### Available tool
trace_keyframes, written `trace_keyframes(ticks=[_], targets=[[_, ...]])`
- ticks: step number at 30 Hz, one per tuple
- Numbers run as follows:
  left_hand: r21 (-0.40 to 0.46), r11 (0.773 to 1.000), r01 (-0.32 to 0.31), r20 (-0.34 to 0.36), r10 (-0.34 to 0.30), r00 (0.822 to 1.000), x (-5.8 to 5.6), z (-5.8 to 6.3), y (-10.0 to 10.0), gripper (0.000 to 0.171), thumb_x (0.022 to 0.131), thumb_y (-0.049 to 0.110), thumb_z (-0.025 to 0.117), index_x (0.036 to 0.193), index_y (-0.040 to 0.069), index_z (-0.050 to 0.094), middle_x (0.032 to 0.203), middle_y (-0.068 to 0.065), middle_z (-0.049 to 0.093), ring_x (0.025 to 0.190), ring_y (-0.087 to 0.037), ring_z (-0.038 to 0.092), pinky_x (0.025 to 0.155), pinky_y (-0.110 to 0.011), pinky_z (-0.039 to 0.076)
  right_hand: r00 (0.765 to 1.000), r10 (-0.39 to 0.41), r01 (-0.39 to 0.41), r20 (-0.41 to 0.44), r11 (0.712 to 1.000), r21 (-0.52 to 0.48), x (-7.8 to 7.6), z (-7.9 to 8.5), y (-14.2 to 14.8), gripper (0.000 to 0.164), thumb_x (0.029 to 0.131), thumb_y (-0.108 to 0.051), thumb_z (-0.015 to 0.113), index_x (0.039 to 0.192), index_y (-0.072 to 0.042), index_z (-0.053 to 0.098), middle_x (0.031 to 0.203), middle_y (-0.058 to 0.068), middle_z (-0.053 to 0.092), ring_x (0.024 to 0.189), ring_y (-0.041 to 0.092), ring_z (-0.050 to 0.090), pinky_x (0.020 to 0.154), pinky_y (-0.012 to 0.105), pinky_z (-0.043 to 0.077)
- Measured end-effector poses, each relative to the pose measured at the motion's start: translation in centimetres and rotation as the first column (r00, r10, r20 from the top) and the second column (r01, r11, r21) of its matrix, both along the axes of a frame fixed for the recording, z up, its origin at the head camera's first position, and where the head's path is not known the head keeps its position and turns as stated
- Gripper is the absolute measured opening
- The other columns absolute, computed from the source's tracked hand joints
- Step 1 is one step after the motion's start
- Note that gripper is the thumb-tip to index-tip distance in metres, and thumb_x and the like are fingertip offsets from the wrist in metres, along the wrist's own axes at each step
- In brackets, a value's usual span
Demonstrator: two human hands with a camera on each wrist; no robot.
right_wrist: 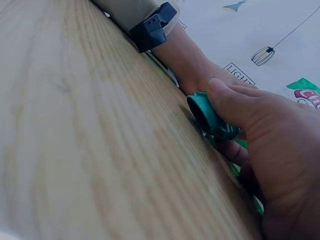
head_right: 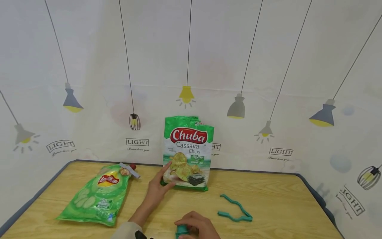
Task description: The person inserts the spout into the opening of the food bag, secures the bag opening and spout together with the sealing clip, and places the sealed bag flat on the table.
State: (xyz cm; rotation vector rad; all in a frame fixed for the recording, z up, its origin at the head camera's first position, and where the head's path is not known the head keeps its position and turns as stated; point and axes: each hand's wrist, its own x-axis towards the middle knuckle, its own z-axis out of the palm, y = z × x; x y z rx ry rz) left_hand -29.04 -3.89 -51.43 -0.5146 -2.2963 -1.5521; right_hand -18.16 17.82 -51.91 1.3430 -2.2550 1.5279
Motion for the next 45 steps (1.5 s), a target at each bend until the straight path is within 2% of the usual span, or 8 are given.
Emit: trace_keyframes(ticks=[7, 9, 14, 17, 23, 33, 41, 45], targets=[[-0.035, 0.999, -0.002, -0.104, -0.002, 0.995, 0.3, 0.0, -0.5, 0.07, 0.083, 0.025, 0.075, 0.145, 0.03, 0.044, 0.142, 0.001, 0.047, 0.126, -0.032, 0.045, 0.094, -0.06, 0.038, 0.994, -0.032, 0.044, 0.106, 0.993, -0.11, 0.8, 0.3, -0.4, 0.033, 0.09, 0.005, 0.061, 0.122, -0.003, 0.063, 0.113, 0.009, 0.053, 0.074, 0.011, 0.055, 0.057, 0.026, 0.051], [-0.038, 0.999, 0.017, -0.086, -0.02, 0.996, 0.3, 0.2, -0.6, 0.071, 0.083, 0.026, 0.075, 0.145, 0.031, 0.042, 0.143, 0.001, 0.046, 0.128, -0.033, 0.043, 0.094, -0.059, 0.038, 0.995, -0.044, 0.056, 0.09, 0.989, -0.135, 0.7, 0.2, -0.5, 0.033, 0.09, 0.007, 0.06, 0.121, -0.001, 0.062, 0.113, 0.011, 0.052, 0.077, 0.014, 0.058, 0.057, 0.028, 0.052], [-0.013, 0.997, 0.075, 0.042, -0.074, 0.996, 0.3, 0.5, -0.7, 0.074, 0.084, 0.029, 0.074, 0.146, 0.042, 0.035, 0.148, 0.003, 0.037, 0.135, -0.03, 0.034, 0.1, -0.057, 0.033, 0.996, -0.078, 0.083, 0.035, 0.98, -0.182, 0.4, 0.3, -0.4, 0.037, 0.086, 0.016, 0.059, 0.12, 0.002, 0.061, 0.112, 0.017, 0.051, 0.079, 0.017, 0.058, 0.055, 0.028, 0.052], [0.006, 0.995, 0.095, 0.092, -0.095, 0.991, 0.4, 0.5, -0.7, 0.076, 0.083, 0.029, 0.075, 0.145, 0.046, 0.035, 0.149, 0.005, 0.036, 0.136, -0.026, 0.033, 0.103, -0.054, 0.032, 0.989, -0.144, 0.146, 0.025, 0.973, -0.177, 0.8, 1.1, -0.4, 0.036, 0.085, 0.015, 0.061, 0.118, 0.001, 0.062, 0.11, 0.017, 0.053, 0.078, 0.016, 0.059, 0.055, 0.029, 0.052], [0.011, 0.995, 0.103, 0.069, -0.104, 0.992, 0.7, 0.6, -0.7, 0.075, 0.082, 0.027, 0.075, 0.145, 0.042, 0.037, 0.149, 0.001, 0.037, 0.135, -0.027, 0.033, 0.103, -0.054, 0.031, 0.955, -0.294, 0.283, -0.037, 0.941, -0.185, 1.7, 3.4, -0.7, 0.033, 0.082, 0.011, 0.067, 0.113, -0.001, 0.066, 0.106, 0.016, 0.056, 0.08, 0.017, 0.061, 0.056, 0.03, 0.052], [0.032, 0.988, 0.152, -0.014, -0.152, 0.988, 1.7, 0.2, -0.6, 0.078, 0.079, 0.02, 0.076, 0.147, 0.03, 0.039, 0.148, 0.001, 0.039, 0.135, -0.029, 0.034, 0.103, -0.056, 0.03, 0.902, -0.432, 0.419, -0.029, 0.889, -0.185, 1.1, 1.4, 0.2, 0.033, 0.086, 0.002, 0.068, 0.116, -0.011, 0.066, 0.113, 0.008, 0.057, 0.087, 0.013, 0.059, 0.059, 0.027, 0.051], [-0.015, 0.988, 0.155, -0.049, -0.156, 0.987, 3.7, 0.3, -1.4, 0.079, 0.076, 0.019, 0.077, 0.146, 0.03, 0.041, 0.146, 0.007, 0.042, 0.132, -0.027, 0.039, 0.101, -0.056, 0.033, 0.851, -0.522, 0.504, -0.047, 0.839, -0.203, 1.0, 2.8, 0.9, 0.034, 0.084, 0.0, 0.071, 0.116, -0.006, 0.065, 0.114, 0.007, 0.055, 0.09, 0.011, 0.057, 0.061, 0.026, 0.05], [-0.049, 0.978, 0.2, -0.085, -0.204, 0.975, 5.0, 0.3, -1.5, 0.079, 0.077, 0.014, 0.076, 0.146, 0.026, 0.041, 0.146, 0.005, 0.042, 0.132, -0.025, 0.04, 0.101, -0.054, 0.034, 0.818, -0.573, 0.55, -0.053, 0.806, -0.22, 1.2, 4.2, 1.6, 0.034, 0.083, 0.002, 0.072, 0.115, -0.004, 0.066, 0.114, 0.01, 0.055, 0.093, 0.01, 0.057, 0.062, 0.026, 0.05]])
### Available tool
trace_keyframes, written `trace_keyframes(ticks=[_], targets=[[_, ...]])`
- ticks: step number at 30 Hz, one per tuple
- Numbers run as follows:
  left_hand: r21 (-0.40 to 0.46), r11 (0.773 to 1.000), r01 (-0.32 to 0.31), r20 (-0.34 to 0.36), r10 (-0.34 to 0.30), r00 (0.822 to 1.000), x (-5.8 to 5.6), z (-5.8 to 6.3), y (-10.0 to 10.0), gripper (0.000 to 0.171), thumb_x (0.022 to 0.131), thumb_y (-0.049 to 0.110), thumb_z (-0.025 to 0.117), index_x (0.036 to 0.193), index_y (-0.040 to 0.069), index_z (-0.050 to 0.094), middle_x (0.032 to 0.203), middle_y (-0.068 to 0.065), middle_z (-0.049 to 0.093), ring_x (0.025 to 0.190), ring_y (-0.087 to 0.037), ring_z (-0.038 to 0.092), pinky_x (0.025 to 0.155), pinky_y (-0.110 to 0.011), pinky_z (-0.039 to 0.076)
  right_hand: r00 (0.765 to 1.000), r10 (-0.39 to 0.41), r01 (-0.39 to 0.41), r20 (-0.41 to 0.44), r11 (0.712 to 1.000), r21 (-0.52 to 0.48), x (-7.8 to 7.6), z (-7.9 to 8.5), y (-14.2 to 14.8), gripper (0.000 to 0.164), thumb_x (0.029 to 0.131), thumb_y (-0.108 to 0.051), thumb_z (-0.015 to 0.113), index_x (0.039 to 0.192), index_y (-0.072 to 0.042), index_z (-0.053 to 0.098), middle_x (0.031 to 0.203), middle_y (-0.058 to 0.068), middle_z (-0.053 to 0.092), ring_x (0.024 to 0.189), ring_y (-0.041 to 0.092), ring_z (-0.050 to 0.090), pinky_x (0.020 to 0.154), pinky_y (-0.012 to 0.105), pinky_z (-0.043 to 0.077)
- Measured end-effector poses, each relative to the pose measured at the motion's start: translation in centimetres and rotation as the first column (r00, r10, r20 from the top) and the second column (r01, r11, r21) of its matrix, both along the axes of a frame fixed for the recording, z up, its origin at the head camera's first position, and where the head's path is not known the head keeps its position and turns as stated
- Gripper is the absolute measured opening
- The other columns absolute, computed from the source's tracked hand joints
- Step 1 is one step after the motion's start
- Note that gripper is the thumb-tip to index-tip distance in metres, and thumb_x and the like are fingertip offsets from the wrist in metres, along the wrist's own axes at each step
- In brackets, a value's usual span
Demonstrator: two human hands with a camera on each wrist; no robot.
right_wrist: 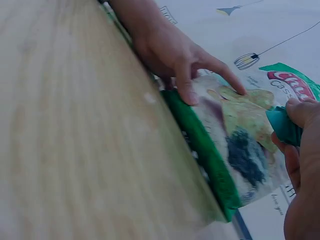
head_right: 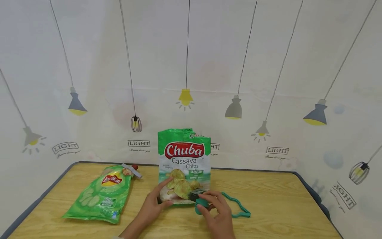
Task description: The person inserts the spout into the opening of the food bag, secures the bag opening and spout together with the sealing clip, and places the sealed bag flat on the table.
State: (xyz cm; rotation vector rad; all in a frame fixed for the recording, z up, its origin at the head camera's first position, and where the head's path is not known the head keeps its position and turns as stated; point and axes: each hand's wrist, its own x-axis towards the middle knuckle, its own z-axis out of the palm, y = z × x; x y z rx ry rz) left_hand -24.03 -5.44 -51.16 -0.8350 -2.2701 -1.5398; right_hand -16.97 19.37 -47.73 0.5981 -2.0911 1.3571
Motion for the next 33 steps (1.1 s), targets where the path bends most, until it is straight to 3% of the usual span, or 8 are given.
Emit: trace_keyframes(ticks=[2, 5, 11, 14, 19, 24, 29, 33], targets=[[-0.013, 1.0, 0.023, -0.001, -0.023, 1.0, 0.6, 0.0, -0.2, 0.077, 0.078, 0.012, 0.075, 0.146, 0.023, 0.04, 0.146, 0.003, 0.042, 0.132, -0.026, 0.04, 0.1, -0.054, 0.035, 1.0, -0.024, 0.024, -0.018, 1.0, -0.011, 0.1, 0.8, 0.2, 0.034, 0.082, 0.005, 0.071, 0.115, -0.002, 0.066, 0.114, 0.012, 0.055, 0.093, 0.01, 0.057, 0.063, 0.025, 0.05], [-0.005, 0.999, 0.036, 0.066, -0.036, 0.997, 1.6, 0.4, -0.3, 0.076, 0.079, 0.013, 0.075, 0.146, 0.024, 0.041, 0.146, 0.004, 0.042, 0.133, -0.025, 0.038, 0.102, -0.054, 0.033, 0.996, -0.046, 0.042, -0.083, 0.998, -0.046, 0.3, 2.2, 0.6, 0.039, 0.078, 0.015, 0.07, 0.115, 0.002, 0.064, 0.113, 0.017, 0.055, 0.092, 0.009, 0.056, 0.064, 0.021, 0.049], [0.003, 0.996, 0.085, 0.218, -0.084, 0.972, 3.9, 3.0, -0.7, 0.071, 0.082, 0.015, 0.073, 0.145, 0.025, 0.042, 0.147, 0.004, 0.041, 0.135, -0.028, 0.034, 0.104, -0.056, 0.028, 0.963, -0.091, 0.063, -0.252, 0.991, -0.118, 1.4, 6.3, 1.3, 0.043, 0.071, 0.029, 0.064, 0.111, 0.011, 0.062, 0.108, 0.024, 0.053, 0.091, 0.011, 0.057, 0.068, 0.017, 0.047], [-0.014, 0.995, 0.102, 0.246, -0.095, 0.965, 4.3, 2.6, -1.1, 0.072, 0.082, 0.021, 0.073, 0.146, 0.029, 0.04, 0.148, 0.005, 0.039, 0.136, -0.027, 0.033, 0.105, -0.056, 0.026, 0.941, -0.11, 0.061, -0.319, 0.986, -0.158, 1.7, 8.3, 1.7, 0.036, 0.074, 0.027, 0.063, 0.109, 0.016, 0.06, 0.107, 0.025, 0.054, 0.091, 0.013, 0.057, 0.07, 0.016, 0.047], [-0.037, 0.991, 0.129, 0.231, -0.117, 0.966, 4.5, 0.5, -1.5, 0.073, 0.081, 0.029, 0.073, 0.146, 0.032, 0.039, 0.148, 0.008, 0.038, 0.136, -0.022, 0.032, 0.107, -0.047, 0.027, 0.906, -0.092, -0.004, -0.412, 0.974, -0.227, 1.6, 10.0, 2.5, 0.028, 0.08, 0.019, 0.064, 0.107, 0.022, 0.058, 0.107, 0.026, 0.054, 0.089, 0.016, 0.058, 0.071, 0.017, 0.047], [-0.057, 0.983, 0.176, 0.148, -0.166, 0.975, 5.5, 0.2, -2.1, 0.067, 0.087, 0.022, 0.069, 0.147, 0.025, 0.039, 0.147, 0.005, 0.041, 0.134, -0.019, 0.037, 0.106, -0.039, 0.031, 0.896, -0.115, 0.017, -0.429, 0.974, -0.225, 1.9, 11.0, 2.3, 0.026, 0.082, 0.015, 0.065, 0.106, 0.021, 0.059, 0.107, 0.026, 0.055, 0.09, 0.015, 0.057, 0.072, 0.016, 0.047], [-0.077, 0.979, 0.188, 0.103, -0.18, 0.978, 6.4, 0.3, -2.3, 0.064, 0.089, 0.021, 0.068, 0.146, 0.024, 0.039, 0.146, 0.005, 0.043, 0.131, -0.017, 0.04, 0.103, -0.046, 0.033, 0.873, -0.15, 0.039, -0.464, 0.97, -0.24, 1.8, 11.9, 2.2, 0.026, 0.084, 0.007, 0.068, 0.106, 0.02, 0.06, 0.108, 0.025, 0.055, 0.095, 0.018, 0.057, 0.072, 0.016, 0.046], [-0.078, 0.974, 0.211, 0.048, -0.207, 0.977, 6.6, 0.4, -2.2, 0.063, 0.089, 0.015, 0.068, 0.146, 0.02, 0.04, 0.144, 0.001, 0.045, 0.13, -0.019, 0.042, 0.096, -0.063, 0.03, 0.854, -0.158, 0.018, -0.496, 0.961, -0.275, 1.5, 12.8, 2.1, 0.028, 0.084, 0.004, 0.07, 0.106, 0.02, 0.06, 0.11, 0.026, 0.055, 0.097, 0.02, 0.057, 0.074, 0.018, 0.047]])
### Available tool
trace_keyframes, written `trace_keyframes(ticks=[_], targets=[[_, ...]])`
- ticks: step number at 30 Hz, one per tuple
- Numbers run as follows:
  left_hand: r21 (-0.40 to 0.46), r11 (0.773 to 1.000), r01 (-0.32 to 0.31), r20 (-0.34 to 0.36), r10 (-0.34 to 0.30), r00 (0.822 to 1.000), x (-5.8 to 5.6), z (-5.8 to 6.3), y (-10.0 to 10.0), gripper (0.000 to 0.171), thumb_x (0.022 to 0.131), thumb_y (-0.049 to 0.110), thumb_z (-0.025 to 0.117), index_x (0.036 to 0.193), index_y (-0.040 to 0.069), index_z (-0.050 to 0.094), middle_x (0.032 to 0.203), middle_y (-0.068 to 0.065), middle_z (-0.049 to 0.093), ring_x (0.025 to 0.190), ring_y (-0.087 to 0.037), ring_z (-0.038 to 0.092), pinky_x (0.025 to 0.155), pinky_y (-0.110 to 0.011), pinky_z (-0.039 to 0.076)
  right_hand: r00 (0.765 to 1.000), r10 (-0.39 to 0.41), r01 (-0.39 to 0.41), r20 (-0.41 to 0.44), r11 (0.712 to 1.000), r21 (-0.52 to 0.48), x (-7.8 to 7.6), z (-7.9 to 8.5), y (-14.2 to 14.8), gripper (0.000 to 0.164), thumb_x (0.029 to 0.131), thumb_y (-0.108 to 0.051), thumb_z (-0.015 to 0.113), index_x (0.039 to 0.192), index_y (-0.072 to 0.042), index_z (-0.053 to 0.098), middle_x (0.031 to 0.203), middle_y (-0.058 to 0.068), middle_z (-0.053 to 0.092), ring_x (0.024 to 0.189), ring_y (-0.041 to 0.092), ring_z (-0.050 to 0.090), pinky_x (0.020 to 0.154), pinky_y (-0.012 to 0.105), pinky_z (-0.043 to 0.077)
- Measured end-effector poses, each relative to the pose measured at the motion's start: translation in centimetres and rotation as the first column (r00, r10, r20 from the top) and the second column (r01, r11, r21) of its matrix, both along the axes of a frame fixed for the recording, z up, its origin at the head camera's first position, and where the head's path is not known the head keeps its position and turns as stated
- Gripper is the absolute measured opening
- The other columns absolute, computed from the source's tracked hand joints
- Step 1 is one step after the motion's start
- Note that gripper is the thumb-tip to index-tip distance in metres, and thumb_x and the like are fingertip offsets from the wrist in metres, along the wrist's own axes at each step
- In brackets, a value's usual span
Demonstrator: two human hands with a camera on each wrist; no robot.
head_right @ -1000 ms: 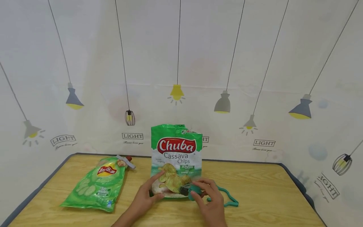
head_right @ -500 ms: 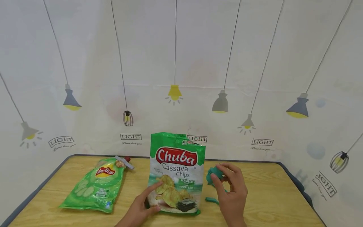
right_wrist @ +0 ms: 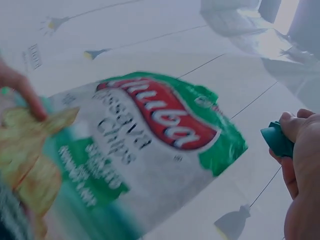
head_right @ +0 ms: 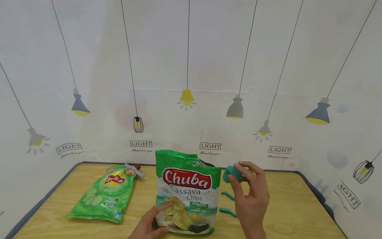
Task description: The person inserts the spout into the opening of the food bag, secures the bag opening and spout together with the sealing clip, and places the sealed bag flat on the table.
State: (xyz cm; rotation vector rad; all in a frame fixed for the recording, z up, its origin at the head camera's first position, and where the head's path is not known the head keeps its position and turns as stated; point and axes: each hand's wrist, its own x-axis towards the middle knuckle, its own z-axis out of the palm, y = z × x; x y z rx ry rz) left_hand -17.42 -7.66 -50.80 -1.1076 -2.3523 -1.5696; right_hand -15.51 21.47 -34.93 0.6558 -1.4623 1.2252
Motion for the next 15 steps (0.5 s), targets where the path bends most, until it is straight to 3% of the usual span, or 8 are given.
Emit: trace_keyframes(ticks=[4, 8, 11, 15], targets=[[-0.014, 1.0, 0.02, 0.005, -0.02, 1.0, -0.2, -0.1, 0.2, 0.062, 0.091, 0.014, 0.065, 0.146, 0.023, 0.04, 0.144, 0.002, 0.045, 0.13, -0.02, 0.041, 0.09, -0.072, 0.024, 0.998, 0.049, -0.051, -0.039, 0.997, -0.053, -0.3, 1.0, -0.6, 0.027, 0.083, 0.007, 0.07, 0.104, 0.021, 0.06, 0.111, 0.027, 0.054, 0.097, 0.022, 0.058, 0.075, 0.019, 0.047], [-0.047, 0.999, 0.02, -0.022, -0.021, 1.0, -0.3, -0.2, 0.4, 0.061, 0.092, 0.018, 0.064, 0.147, 0.025, 0.038, 0.144, 0.002, 0.045, 0.13, -0.022, 0.04, 0.089, -0.068, 0.028, 0.986, 0.119, -0.133, -0.119, 0.984, -0.12, -0.4, 1.5, -1.3, 0.027, 0.08, 0.009, 0.072, 0.1, 0.023, 0.06, 0.109, 0.028, 0.055, 0.095, 0.024, 0.059, 0.077, 0.022, 0.048], [-0.043, 0.999, 0.019, -0.046, -0.021, 0.999, -0.3, -0.2, 0.4, 0.06, 0.092, 0.018, 0.064, 0.147, 0.025, 0.039, 0.143, 0.001, 0.047, 0.13, -0.025, 0.041, 0.087, -0.07, 0.027, 0.974, 0.134, -0.16, -0.18, 0.977, -0.138, -0.6, 1.6, -1.9, 0.027, 0.078, 0.008, 0.075, 0.095, 0.022, 0.061, 0.107, 0.029, 0.055, 0.092, 0.025, 0.062, 0.081, 0.026, 0.049], [-0.035, 0.999, 0.011, -0.048, -0.013, 0.999, -0.2, -0.1, 0.2, 0.059, 0.093, 0.017, 0.064, 0.146, 0.026, 0.04, 0.141, 0.0, 0.049, 0.129, -0.032, 0.041, 0.082, -0.079, 0.021, 0.964, 0.178, -0.206, -0.198, 0.97, -0.13, -0.6, 1.7, -2.6, 0.027, 0.077, 0.007, 0.075, 0.094, 0.022, 0.061, 0.107, 0.029, 0.055, 0.093, 0.026, 0.063, 0.086, 0.029, 0.047]])
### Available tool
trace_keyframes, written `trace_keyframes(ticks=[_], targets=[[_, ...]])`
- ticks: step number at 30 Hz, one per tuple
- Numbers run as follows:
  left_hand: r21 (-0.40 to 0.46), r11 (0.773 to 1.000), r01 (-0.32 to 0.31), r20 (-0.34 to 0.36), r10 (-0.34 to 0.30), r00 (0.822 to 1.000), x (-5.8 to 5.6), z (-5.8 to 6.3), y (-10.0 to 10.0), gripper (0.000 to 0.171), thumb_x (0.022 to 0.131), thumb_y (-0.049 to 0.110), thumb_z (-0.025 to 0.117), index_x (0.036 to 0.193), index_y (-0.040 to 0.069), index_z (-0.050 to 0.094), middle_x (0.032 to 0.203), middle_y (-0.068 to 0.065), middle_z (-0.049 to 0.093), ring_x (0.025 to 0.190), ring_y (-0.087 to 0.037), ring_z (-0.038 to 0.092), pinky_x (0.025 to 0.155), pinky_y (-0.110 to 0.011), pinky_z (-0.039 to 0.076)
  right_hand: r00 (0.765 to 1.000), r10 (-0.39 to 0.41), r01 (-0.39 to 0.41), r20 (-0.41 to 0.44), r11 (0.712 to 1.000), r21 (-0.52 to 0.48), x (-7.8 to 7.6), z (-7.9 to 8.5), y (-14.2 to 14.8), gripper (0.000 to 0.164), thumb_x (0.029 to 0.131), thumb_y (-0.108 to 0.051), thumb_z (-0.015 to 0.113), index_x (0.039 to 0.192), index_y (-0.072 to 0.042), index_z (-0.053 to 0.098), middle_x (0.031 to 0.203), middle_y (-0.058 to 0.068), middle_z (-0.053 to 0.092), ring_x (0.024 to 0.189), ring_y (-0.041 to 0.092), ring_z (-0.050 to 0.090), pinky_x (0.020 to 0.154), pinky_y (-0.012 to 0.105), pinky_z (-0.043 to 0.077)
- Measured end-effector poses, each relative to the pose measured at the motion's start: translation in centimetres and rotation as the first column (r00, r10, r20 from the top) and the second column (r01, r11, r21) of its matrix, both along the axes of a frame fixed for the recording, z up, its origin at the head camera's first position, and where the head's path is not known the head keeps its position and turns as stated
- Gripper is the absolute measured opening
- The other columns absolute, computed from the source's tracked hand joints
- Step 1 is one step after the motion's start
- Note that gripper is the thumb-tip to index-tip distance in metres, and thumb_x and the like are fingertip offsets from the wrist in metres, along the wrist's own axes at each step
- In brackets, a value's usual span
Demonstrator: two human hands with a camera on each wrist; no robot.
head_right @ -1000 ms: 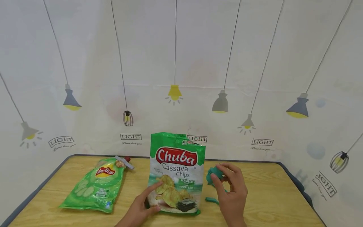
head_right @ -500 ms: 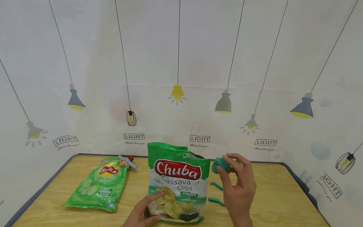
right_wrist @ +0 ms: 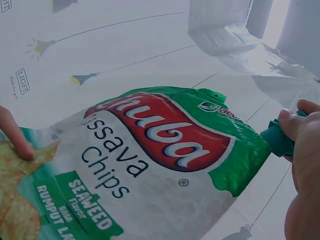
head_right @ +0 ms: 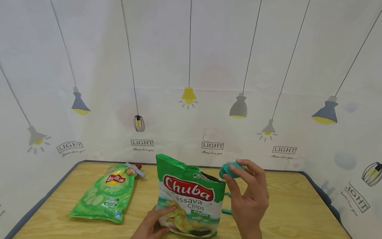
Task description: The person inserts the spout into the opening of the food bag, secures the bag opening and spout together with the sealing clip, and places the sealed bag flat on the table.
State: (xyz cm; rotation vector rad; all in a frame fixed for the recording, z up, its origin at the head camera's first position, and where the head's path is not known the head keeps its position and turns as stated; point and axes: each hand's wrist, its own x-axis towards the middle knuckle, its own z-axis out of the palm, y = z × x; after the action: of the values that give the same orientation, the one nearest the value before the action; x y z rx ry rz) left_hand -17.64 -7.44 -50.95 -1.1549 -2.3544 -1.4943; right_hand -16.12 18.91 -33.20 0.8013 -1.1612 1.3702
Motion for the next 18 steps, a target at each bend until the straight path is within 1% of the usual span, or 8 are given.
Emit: trace_keyframes(ticks=[2, 4, 6, 8, 12, 16, 18], targets=[[-0.01, 1.0, -0.008, 0.0, 0.008, 1.0, 0.07, 0.09, -0.04, 0.059, 0.093, 0.018, 0.064, 0.146, 0.026, 0.04, 0.141, 0.001, 0.049, 0.129, -0.035, 0.04, 0.081, -0.079, 0.021, 0.999, 0.031, -0.031, 0.006, 0.999, 0.011, 0.1, 0.0, -0.24, 0.026, 0.077, 0.008, 0.075, 0.095, 0.022, 0.061, 0.108, 0.028, 0.055, 0.096, 0.027, 0.061, 0.088, 0.03, 0.045], [-0.021, 1.0, -0.016, 0.001, 0.016, 1.0, 0.11, 0.14, -0.04, 0.059, 0.092, 0.019, 0.064, 0.145, 0.027, 0.041, 0.141, 0.002, 0.049, 0.129, -0.034, 0.039, 0.083, -0.077, 0.022, 0.998, 0.063, -0.063, 0.013, 0.998, 0.026, 0.15, -0.08, -0.43, 0.026, 0.078, 0.008, 0.074, 0.096, 0.022, 0.061, 0.109, 0.028, 0.055, 0.098, 0.028, 0.06, 0.09, 0.031, 0.044], [-0.028, 0.999, -0.021, -0.003, 0.021, 1.0, 0.14, 0.19, -0.03, 0.059, 0.092, 0.019, 0.065, 0.145, 0.027, 0.041, 0.142, 0.003, 0.048, 0.13, -0.031, 0.039, 0.084, -0.073, 0.025, 0.999, 0.048, -0.049, 0.02, 0.997, 0.054, 0.13, -0.25, -0.56, 0.026, 0.078, 0.006, 0.075, 0.095, 0.021, 0.062, 0.108, 0.028, 0.056, 0.101, 0.028, 0.058, 0.092, 0.033, 0.043], [-0.031, 0.999, -0.025, -0.014, 0.024, 1.0, 0.13, 0.2, -0.04, 0.059, 0.092, 0.019, 0.065, 0.145, 0.026, 0.041, 0.142, 0.003, 0.047, 0.13, -0.029, 0.039, 0.084, -0.068, 0.027, 0.998, 0.059, -0.061, 0.019, 0.995, 0.082, 0.11, -0.42, -0.65, 0.026, 0.078, 0.006, 0.075, 0.095, 0.021, 0.062, 0.108, 0.028, 0.055, 0.099, 0.028, 0.059, 0.094, 0.034, 0.042], [-0.021, 1.0, -0.019, -0.021, 0.019, 1.0, 0.1, 0.22, 0.04, 0.059, 0.091, 0.019, 0.066, 0.145, 0.026, 0.042, 0.142, 0.003, 0.047, 0.13, -0.027, 0.039, 0.083, -0.066, 0.027, 0.996, 0.077, -0.083, 0.047, 0.983, 0.165, 0.31, -0.5, -0.54, 0.025, 0.08, 0.004, 0.073, 0.098, 0.019, 0.062, 0.11, 0.028, 0.055, 0.101, 0.026, 0.057, 0.092, 0.031, 0.044], [-0.005, 1.0, -0.009, -0.027, 0.009, 1.0, 0.03, 0.16, 0.12, 0.059, 0.092, 0.016, 0.065, 0.145, 0.026, 0.041, 0.141, 0.002, 0.049, 0.13, -0.028, 0.04, 0.081, -0.065, 0.026, 0.993, 0.036, -0.064, 0.108, 0.963, 0.261, 0.48, -0.52, -0.34, 0.025, 0.083, 0.0, 0.072, 0.102, 0.016, 0.064, 0.111, 0.027, 0.055, 0.105, 0.025, 0.054, 0.087, 0.025, 0.046], [0.004, 1.0, -0.009, -0.028, 0.009, 1.0, 0.02, 0.13, 0.17, 0.06, 0.092, 0.013, 0.065, 0.145, 0.025, 0.041, 0.142, 0.001, 0.048, 0.129, -0.026, 0.04, 0.08, -0.063, 0.027, 0.991, 0.025, -0.062, 0.13, 0.957, 0.284, 0.45, -0.55, -0.26, 0.025, 0.084, 0.0, 0.072, 0.103, 0.015, 0.064, 0.111, 0.026, 0.055, 0.106, 0.026, 0.054, 0.087, 0.024, 0.046]])
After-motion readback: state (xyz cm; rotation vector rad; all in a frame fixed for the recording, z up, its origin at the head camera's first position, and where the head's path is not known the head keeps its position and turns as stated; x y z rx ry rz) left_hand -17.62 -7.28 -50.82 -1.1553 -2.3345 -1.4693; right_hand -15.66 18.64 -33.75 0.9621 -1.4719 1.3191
